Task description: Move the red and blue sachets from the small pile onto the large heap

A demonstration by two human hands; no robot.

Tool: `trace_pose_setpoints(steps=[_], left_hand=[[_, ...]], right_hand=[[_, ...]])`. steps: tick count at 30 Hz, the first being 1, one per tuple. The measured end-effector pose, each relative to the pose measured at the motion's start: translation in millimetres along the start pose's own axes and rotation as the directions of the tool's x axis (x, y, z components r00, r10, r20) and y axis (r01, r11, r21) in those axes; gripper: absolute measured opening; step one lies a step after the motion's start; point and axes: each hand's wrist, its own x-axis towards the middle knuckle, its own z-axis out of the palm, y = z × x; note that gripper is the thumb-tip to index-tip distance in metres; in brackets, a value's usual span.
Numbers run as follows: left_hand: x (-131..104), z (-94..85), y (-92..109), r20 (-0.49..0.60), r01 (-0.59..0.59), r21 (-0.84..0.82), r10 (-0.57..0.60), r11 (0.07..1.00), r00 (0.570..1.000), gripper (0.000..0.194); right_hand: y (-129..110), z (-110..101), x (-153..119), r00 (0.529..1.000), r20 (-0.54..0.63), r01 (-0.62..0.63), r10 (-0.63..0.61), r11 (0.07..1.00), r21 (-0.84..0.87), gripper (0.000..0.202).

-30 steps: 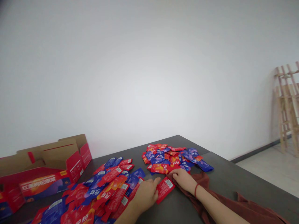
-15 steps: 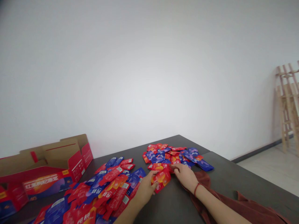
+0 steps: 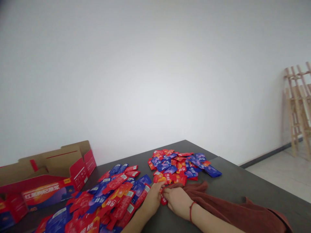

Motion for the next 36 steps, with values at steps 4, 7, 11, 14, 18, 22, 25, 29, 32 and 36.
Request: trace_pose_setpoints(steps=[4, 7, 11, 14, 18, 22, 25, 29, 32, 36], left_hand=[[-4, -4.0, 4, 0.01, 0.005, 0.029, -0.006, 1.0, 1.0, 0.063], [-6, -7.5, 14, 0.001, 0.049, 0.022, -0.049, 0.999, 0.999, 0.061], [-2, -5.5, 33, 0.012, 0.141, 0.079, -0.142, 0.987, 0.99, 0.054], [5, -8.6, 45, 0.116, 0.244, 0.139, -0.261, 0.96, 0.958, 0.067], [12, -34.1, 47, 0.15, 0.222, 0.29, -0.273, 0.931, 0.95, 0.06], [12, -61.1, 30, 0.084, 0.196, 0.498, -0.272, 0.845, 0.958, 0.063], [6, -67.4, 13, 0.076, 0.209, 0.553, -0.298, 0.806, 0.952, 0.064], [-6, -72.7, -5, 0.11, 0.155, 0.508, -0.243, 0.847, 0.964, 0.064], [-15, -85.5, -18, 0.115, 0.168, 0.565, -0.279, 0.808, 0.953, 0.059], [-25, -105.5, -38, 0.049, 0.234, 0.719, -0.384, 0.655, 0.922, 0.058]], right_hand=[[20, -11, -9, 0.97, -0.01, -0.245, 0.245, 0.967, -0.076, 0.043], [31, -17, -12, 0.944, -0.015, -0.33, 0.33, 0.938, -0.111, 0.044], [35, -20, -9, 0.937, -0.031, -0.349, 0.348, 0.931, -0.111, 0.039], [37, -19, -7, 0.941, -0.044, -0.338, 0.335, 0.937, -0.092, 0.041], [40, -17, -8, 0.947, -0.047, -0.321, 0.318, 0.943, -0.088, 0.044], [36, -15, -9, 0.958, -0.057, -0.286, 0.282, 0.953, -0.096, 0.05], [32, -15, -8, 0.971, -0.061, -0.237, 0.232, 0.967, -0.096, 0.055], [28, -15, -7, 0.971, -0.061, -0.234, 0.229, 0.967, -0.097, 0.051], [26, -17, -7, 0.967, -0.054, -0.254, 0.25, 0.962, -0.101, 0.045], [24, -19, -8, 0.966, -0.043, -0.256, 0.253, 0.962, -0.091, 0.038]])
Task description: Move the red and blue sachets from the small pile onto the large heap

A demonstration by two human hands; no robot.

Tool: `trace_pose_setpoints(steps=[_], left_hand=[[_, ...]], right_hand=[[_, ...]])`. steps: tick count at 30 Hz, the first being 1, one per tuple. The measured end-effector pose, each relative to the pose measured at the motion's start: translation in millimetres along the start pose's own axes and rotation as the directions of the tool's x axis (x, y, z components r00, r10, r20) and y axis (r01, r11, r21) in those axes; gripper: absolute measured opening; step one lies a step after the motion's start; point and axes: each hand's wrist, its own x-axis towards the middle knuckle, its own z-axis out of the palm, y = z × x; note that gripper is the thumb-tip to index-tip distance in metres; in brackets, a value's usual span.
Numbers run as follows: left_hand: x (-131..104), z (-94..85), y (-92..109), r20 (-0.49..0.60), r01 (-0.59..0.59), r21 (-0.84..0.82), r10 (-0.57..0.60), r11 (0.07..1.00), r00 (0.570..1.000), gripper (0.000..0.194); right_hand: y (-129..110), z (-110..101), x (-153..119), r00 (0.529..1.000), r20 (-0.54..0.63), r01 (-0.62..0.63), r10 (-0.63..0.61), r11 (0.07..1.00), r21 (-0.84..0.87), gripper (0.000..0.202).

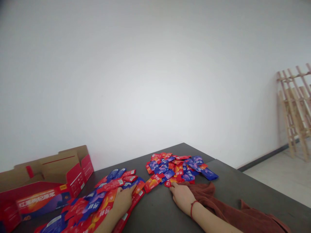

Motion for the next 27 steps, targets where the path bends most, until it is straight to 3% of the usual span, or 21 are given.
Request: trace_pose_setpoints(steps=[4, 7, 11, 14, 17, 21, 25, 27], left_hand=[[5, -0.5, -16, -0.068, 0.053, 0.083, -0.048, 0.995, 0.997, 0.056], [11, -10.5, -10, -0.136, 0.104, 0.106, -0.09, 0.989, 0.987, 0.046], [23, -30.2, 26, -0.232, 0.084, 0.075, -0.064, 0.994, 0.971, 0.041], [35, -35.1, 66, -0.19, -0.09, -0.04, 0.08, 0.995, 0.978, 0.036], [46, -30.1, 97, -0.15, -0.076, -0.104, 0.06, 0.992, 0.987, 0.038], [49, -22.9, 112, -0.135, -0.047, -0.206, 0.02, 0.977, 0.991, 0.043], [41, -21.8, 114, -0.152, -0.162, -0.312, 0.119, 0.936, 0.981, 0.026], [39, -19.5, 117, -0.182, -0.189, -0.49, 0.112, 0.851, 0.977, 0.017]], right_hand=[[0, -1, -1, 1.0, 0.007, 0.008, -0.008, 1.0, 0.007, 0.035], [1, -1, 0, 1.0, 0.007, 0.014, -0.014, 1.0, 0.01, 0.034], [0, 2, 3, 1.0, 0.007, 0.017, -0.017, 1.0, 0.014, 0.033], [1, 4, 3, 0.998, -0.008, 0.055, -0.055, 0.998, 0.029, 0.033], [5, 7, 1, 0.994, -0.056, 0.1, -0.096, 0.993, 0.066, 0.031], [14, 9, -1, 1.0, -0.016, -0.021, 0.022, 0.998, 0.053, 0.031], [23, 7, 4, 0.99, 0.018, -0.143, 0.142, 0.988, 0.056, 0.026], [27, 2, 6, 0.986, -0.005, -0.168, 0.169, 0.983, 0.075, 0.023]])
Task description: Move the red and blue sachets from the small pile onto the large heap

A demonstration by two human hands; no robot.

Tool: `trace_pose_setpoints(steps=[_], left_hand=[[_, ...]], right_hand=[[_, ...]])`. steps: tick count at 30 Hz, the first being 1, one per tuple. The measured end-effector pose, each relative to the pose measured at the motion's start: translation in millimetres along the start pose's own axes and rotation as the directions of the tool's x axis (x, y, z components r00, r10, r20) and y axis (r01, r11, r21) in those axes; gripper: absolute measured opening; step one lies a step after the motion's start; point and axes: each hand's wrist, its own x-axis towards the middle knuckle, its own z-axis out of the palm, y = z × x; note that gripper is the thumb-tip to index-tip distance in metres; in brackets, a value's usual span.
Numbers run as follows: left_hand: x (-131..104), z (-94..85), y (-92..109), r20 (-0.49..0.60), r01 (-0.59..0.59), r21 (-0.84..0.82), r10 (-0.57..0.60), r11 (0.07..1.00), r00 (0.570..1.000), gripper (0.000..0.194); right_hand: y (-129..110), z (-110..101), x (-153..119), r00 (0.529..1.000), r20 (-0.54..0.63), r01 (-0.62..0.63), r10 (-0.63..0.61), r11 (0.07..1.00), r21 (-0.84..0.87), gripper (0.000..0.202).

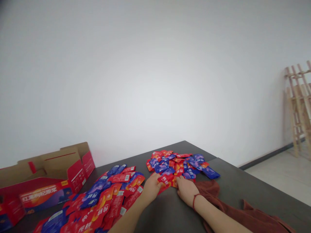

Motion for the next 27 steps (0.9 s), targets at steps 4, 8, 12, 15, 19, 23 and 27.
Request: trace_pose_setpoints(steps=[4, 8, 12, 15, 19, 23, 27], left_hand=[[-2, 18.6, 1, -0.025, 0.141, -0.745, -0.239, 0.651, 0.971, 0.02], [-16, 34.1, -3, 0.19, 0.313, -0.913, -0.408, 0.26, 0.893, 0.024], [-38, 17.3, -13, 0.271, 0.455, -0.695, -0.382, 0.557, 0.883, 0.013], [-46, -5.4, -21, 0.209, 0.383, -0.411, -0.324, 0.827, 0.923, 0.02], [-42, -13.2, -24, 0.043, -0.062, -0.045, 0.064, 0.997, 0.997, 0.045], [-35, -4.3, -21, 0.235, -0.261, 0.023, 0.249, 0.965, 0.94, 0.056], [-42, -5.2, -16, 0.207, -0.288, 0.096, 0.263, 0.953, 0.942, 0.055]], right_hand=[[3, -14, 2, 0.995, -0.094, -0.019, 0.024, 0.998, 0.058, 0.017], [-7, -18, -5, 0.967, -0.214, 0.189, -0.14, 0.956, 0.226, 0.024], [-24, -10, -15, 0.884, -0.163, 0.468, -0.439, 0.812, 0.349, 0.029], [-33, -7, -17, 0.813, -0.083, 0.561, -0.577, 0.737, 0.377, 0.023], [-37, -4, -15, 0.813, -0.03, 0.552, -0.582, 0.752, 0.359, 0.022], [-29, 2, -12, 0.841, -0.025, 0.514, -0.541, 0.784, 0.347, 0.02], [-11, -4, -6, 0.951, -0.11, 0.309, -0.289, 0.881, 0.358, 0.018]])
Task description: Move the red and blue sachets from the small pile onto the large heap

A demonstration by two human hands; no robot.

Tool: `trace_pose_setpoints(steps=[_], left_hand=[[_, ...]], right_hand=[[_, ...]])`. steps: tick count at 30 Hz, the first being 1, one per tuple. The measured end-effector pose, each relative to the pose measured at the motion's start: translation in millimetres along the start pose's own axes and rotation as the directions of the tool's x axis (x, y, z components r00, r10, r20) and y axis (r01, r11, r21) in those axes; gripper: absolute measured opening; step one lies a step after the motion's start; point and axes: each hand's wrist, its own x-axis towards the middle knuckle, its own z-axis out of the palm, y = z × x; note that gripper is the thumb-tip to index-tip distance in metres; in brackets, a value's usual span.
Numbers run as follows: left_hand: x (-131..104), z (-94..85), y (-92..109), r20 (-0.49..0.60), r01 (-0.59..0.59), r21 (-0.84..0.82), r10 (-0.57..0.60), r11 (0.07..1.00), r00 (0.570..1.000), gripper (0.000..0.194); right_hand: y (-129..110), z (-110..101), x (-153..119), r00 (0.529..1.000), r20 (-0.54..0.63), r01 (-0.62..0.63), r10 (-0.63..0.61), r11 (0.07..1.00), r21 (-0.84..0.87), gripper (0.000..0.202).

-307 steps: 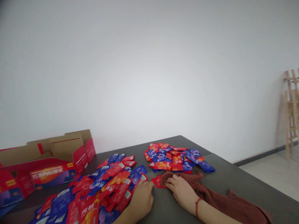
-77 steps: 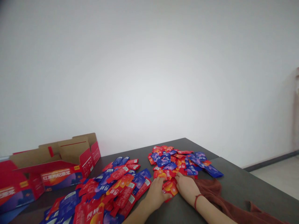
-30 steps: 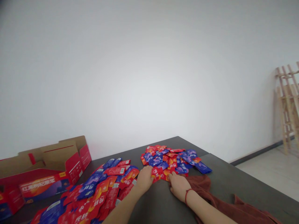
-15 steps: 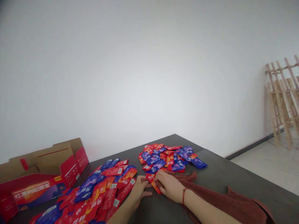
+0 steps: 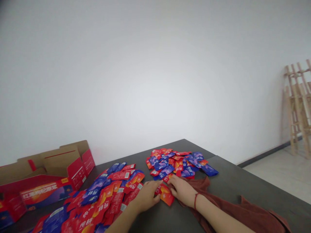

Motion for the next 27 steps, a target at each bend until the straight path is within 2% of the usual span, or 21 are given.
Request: trace_pose_setpoints(steps=[3, 5, 6, 9, 11, 13, 17, 21, 24, 27], left_hand=[[-7, -0.3, 10, -0.077, 0.181, 0.086, -0.174, 0.98, 0.982, 0.054], [-9, 0.2, 15, -0.12, 0.292, 0.113, -0.278, 0.95, 0.953, 0.053], [-10, 0.2, 17, -0.131, 0.319, 0.11, -0.304, 0.941, 0.943, 0.052], [-17, -2.2, 14, -0.133, 0.332, 0.071, -0.321, 0.941, 0.938, 0.043], [-27, -3.7, 8, -0.087, 0.325, 0.055, -0.319, 0.944, 0.944, 0.034], [-37, -3.2, 2, -0.042, 0.312, 0.053, -0.31, 0.948, 0.95, 0.03], [-47, 3.8, -2, -0.03, 0.258, 0.066, -0.257, 0.964, 0.966, 0.035], [-45, 5.9, 2, -0.037, 0.156, 0.117, -0.153, 0.981, 0.988, 0.037], [-43, 1.4, 5, -0.033, 0.12, 0.136, -0.116, 0.983, 0.993, 0.038], [-43, -1.8, 5, -0.04, 0.154, 0.159, -0.15, 0.975, 0.988, 0.048]], right_hand=[[3, -15, 4, 0.965, -0.232, -0.12, 0.12, 0.993, 0.015, 0.015], [-2, -19, 4, 0.946, -0.315, -0.077, 0.078, 0.997, 0.015, 0.017], [-6, -18, 3, 0.947, -0.32, -0.032, 0.033, 0.999, 0.007, 0.02], [-15, -1, -3, 0.978, -0.194, 0.06, -0.073, 0.996, -0.07, 0.038], [-17, 14, -6, 0.996, -0.078, 0.023, -0.037, 0.984, -0.178, 0.046], [-16, 25, -6, 0.999, -0.017, -0.044, 0.04, 0.955, -0.293, 0.046], [-13, 28, 0, 0.993, -0.015, -0.109, 0.115, 0.886, -0.451, 0.036], [-16, 26, 4, 0.982, -0.03, -0.171, 0.186, 0.813, -0.557, 0.038], [-25, 35, 8, 0.986, 0.022, -0.124, 0.167, 0.809, -0.574, 0.04], [-41, 49, 17, 0.991, 0.09, -0.034, 0.1, 0.832, -0.554, 0.04]])
